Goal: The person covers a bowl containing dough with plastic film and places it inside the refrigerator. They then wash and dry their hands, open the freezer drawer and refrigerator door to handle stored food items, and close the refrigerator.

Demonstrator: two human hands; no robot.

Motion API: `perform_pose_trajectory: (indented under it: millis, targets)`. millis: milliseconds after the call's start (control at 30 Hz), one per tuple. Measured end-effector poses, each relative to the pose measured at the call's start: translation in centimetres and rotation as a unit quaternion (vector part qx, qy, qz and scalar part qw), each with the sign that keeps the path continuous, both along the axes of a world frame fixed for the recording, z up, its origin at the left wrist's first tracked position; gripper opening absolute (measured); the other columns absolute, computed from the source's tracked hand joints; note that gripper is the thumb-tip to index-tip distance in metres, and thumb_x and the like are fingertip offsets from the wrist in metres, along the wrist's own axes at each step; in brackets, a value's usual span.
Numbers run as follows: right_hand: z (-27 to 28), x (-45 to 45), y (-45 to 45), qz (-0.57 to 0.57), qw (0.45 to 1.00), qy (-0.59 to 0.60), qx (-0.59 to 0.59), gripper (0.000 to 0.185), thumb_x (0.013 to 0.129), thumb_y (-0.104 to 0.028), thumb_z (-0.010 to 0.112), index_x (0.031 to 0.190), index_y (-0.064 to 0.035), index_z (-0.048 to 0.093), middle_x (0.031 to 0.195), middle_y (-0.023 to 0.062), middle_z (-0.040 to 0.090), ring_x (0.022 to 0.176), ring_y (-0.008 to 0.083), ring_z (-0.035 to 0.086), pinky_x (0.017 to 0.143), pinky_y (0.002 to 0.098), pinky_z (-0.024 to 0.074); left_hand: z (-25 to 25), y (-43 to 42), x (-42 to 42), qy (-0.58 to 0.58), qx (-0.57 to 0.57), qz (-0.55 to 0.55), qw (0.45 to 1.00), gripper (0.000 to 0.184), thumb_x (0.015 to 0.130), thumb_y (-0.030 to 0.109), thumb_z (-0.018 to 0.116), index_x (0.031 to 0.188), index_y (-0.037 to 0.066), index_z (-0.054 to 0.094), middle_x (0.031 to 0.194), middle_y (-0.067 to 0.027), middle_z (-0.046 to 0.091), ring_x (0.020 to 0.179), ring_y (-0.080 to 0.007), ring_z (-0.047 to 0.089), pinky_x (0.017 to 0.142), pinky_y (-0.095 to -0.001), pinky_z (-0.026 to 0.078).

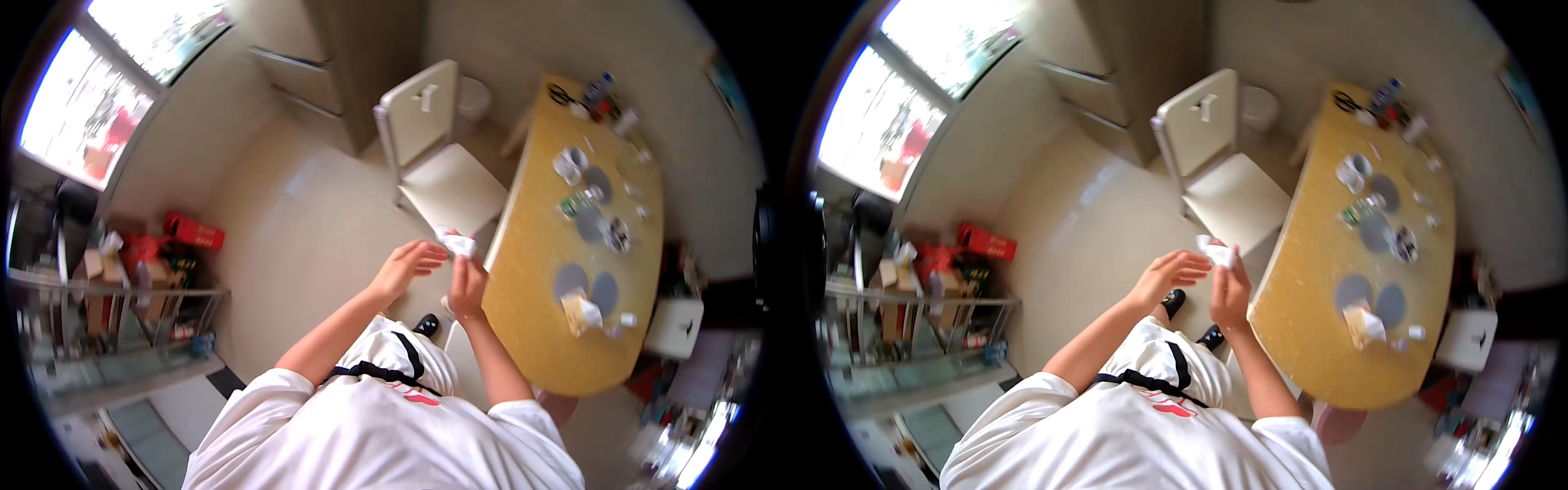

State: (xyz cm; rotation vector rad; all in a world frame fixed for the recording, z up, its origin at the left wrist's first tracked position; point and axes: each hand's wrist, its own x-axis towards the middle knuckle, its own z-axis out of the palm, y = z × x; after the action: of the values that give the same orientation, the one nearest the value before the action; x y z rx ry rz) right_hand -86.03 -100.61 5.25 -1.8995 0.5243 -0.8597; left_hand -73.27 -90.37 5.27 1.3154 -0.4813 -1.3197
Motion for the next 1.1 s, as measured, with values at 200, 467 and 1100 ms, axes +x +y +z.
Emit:
perform_pose_trajectory:
  millis: [200, 467, 1100]
  targets:
    - [1.6, 8.9, 7.4, 0.174, 0.979, 0.027, -0.101, 0.044, 0.096, -0.021, 0.037, 0.130, 0.0024, 0.050, 0.140, 0.0194, 0.045, 0.136, 0.0346, 0.033, 0.114, 0.0479, 0.0159, -0.6, 3.4, 6.2, 0.434, -0.186, 0.256, 0.843, 0.068, 0.096, 0.055, 0.032, 0.144, 0.007, 0.029, 0.149, -0.0155, 0.030, 0.136, -0.0313, 0.033, 0.110, -0.0455, 0.031]
    - [2.9, 26.7, 13.2, 0.256, 0.941, 0.059, -0.212, 0.053, 0.101, -0.037, 0.025, 0.145, -0.0084, 0.036, 0.154, 0.0093, 0.028, 0.143, 0.0303, 0.021, 0.113, 0.0513, 0.0034, -0.2, 7.8, 24.3, 0.428, -0.341, 0.184, 0.817, 0.064, 0.097, 0.049, 0.036, 0.140, 0.001, 0.036, 0.144, -0.0176, 0.039, 0.132, -0.0308, 0.040, 0.109, -0.0421, 0.037]
    - [-9.8, 66.0, 1.6, 0.121, 0.955, 0.210, -0.173, 0.044, 0.084, -0.018, 0.057, 0.128, -0.0088, 0.056, 0.136, 0.0136, 0.050, 0.129, 0.0291, 0.042, 0.107, 0.0442, 0.0322, -6.0, 29.3, 47.2, 0.295, -0.034, 0.696, 0.654, 0.036, 0.098, 0.032, 0.037, 0.074, 0.009, 0.050, 0.052, -0.0015, 0.041, 0.039, -0.0135, 0.034, 0.036, -0.0280, 0.025]
